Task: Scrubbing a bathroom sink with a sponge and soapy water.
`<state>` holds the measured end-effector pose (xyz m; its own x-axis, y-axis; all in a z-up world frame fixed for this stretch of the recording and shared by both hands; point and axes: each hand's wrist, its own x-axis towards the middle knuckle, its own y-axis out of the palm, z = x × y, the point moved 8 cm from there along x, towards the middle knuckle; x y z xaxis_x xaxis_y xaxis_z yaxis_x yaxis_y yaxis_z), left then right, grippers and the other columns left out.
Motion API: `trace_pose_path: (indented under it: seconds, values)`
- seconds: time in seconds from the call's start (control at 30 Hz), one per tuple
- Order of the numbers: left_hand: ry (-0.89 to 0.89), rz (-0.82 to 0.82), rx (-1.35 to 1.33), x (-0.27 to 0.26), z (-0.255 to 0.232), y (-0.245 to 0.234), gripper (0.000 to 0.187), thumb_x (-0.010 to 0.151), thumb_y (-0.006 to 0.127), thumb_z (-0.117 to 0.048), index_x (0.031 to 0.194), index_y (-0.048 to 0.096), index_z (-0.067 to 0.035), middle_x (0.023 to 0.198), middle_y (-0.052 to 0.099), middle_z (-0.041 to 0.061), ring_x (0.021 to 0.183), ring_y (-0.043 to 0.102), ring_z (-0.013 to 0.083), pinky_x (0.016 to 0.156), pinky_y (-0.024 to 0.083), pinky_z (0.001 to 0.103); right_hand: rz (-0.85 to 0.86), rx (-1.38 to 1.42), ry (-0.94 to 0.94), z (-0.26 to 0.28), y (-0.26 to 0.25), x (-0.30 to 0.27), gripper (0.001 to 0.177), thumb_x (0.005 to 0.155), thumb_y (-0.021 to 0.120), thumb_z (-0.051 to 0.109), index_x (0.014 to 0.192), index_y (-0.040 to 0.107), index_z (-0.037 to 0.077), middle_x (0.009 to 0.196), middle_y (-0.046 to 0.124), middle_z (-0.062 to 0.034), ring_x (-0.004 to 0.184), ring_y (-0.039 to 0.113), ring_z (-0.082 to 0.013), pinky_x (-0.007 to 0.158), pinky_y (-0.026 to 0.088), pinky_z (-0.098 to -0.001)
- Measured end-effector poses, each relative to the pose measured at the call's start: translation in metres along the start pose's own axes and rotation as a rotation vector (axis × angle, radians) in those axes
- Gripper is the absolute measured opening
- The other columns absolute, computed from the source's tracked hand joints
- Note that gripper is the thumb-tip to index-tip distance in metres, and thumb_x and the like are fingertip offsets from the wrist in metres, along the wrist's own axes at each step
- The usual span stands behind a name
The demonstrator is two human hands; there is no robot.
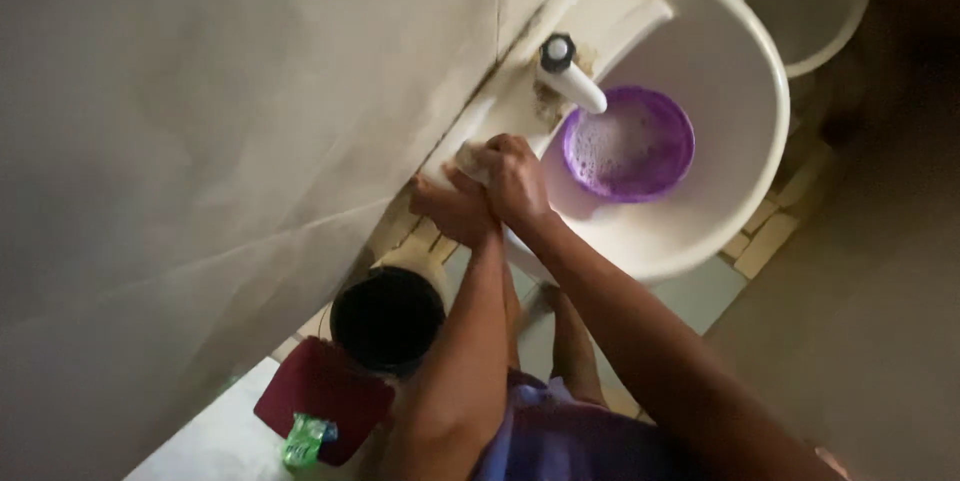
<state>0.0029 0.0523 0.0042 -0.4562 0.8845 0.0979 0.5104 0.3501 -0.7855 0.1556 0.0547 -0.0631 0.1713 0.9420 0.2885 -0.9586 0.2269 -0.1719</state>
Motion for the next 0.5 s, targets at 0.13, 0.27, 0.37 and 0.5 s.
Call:
trace_pose_path:
  seconds: [0.13, 0.27, 0.37, 0.5]
  values:
    - [-0.079, 0.021, -0.084, 0.011, 0.014, 0.012, 0.064, 0.1, 0.054, -0.051, 0.135, 0.047, 0.003, 0.127, 0.051, 0.028, 0.113, 0.058, 0.0485, 0.089, 0.054, 0.055, 0.047, -0.508, 0.204, 0.127, -0.007, 0.033, 0.024, 0.091, 0.073, 0.021, 0.082, 0.079, 0.0, 0.088, 0.071, -0.025, 0.085, 0.069, -0.0409, 0.077, 0.057, -0.0507]
    - [-0.013, 0.083, -0.123, 0.011, 0.026, 0.002, 0.063, 0.102, 0.057, -0.048, 0.136, 0.047, 0.004, 0.129, 0.05, 0.027, 0.117, 0.056, 0.047, 0.096, 0.051, 0.055, 0.084, -0.417, 0.413, 0.102, -0.009, -0.018, 0.019, 0.091, 0.062, 0.012, 0.092, 0.078, 0.002, 0.094, 0.073, -0.0206, 0.084, 0.07, -0.0326, 0.075, 0.059, -0.0432]
    - [0.011, 0.284, -0.159, 0.02, 0.017, -0.024, 0.069, 0.096, 0.064, -0.043, 0.142, 0.043, 0.004, 0.134, 0.049, 0.027, 0.121, 0.055, 0.044, 0.1, 0.047, 0.054, 0.113, -0.385, 0.555, 0.135, -0.034, -0.045, 0.019, 0.096, 0.061, 0.014, 0.096, 0.077, 0.004, 0.094, 0.07, -0.0194, 0.082, 0.069, -0.0311, 0.073, 0.058, -0.0436]
    - [0.328, 0.451, -0.091, 0.019, 0.01, -0.024, 0.09, 0.088, 0.082, -0.034, 0.151, 0.036, 0.012, 0.146, 0.047, 0.031, 0.134, 0.043, 0.0487, 0.107, 0.04, 0.055, 0.291, -0.603, 0.351, 0.112, -0.048, -0.1, 0.016, 0.092, 0.065, 0.015, 0.085, 0.073, 0.003, 0.089, 0.072, -0.0127, 0.088, 0.067, -0.0303, 0.077, 0.058, -0.0426]
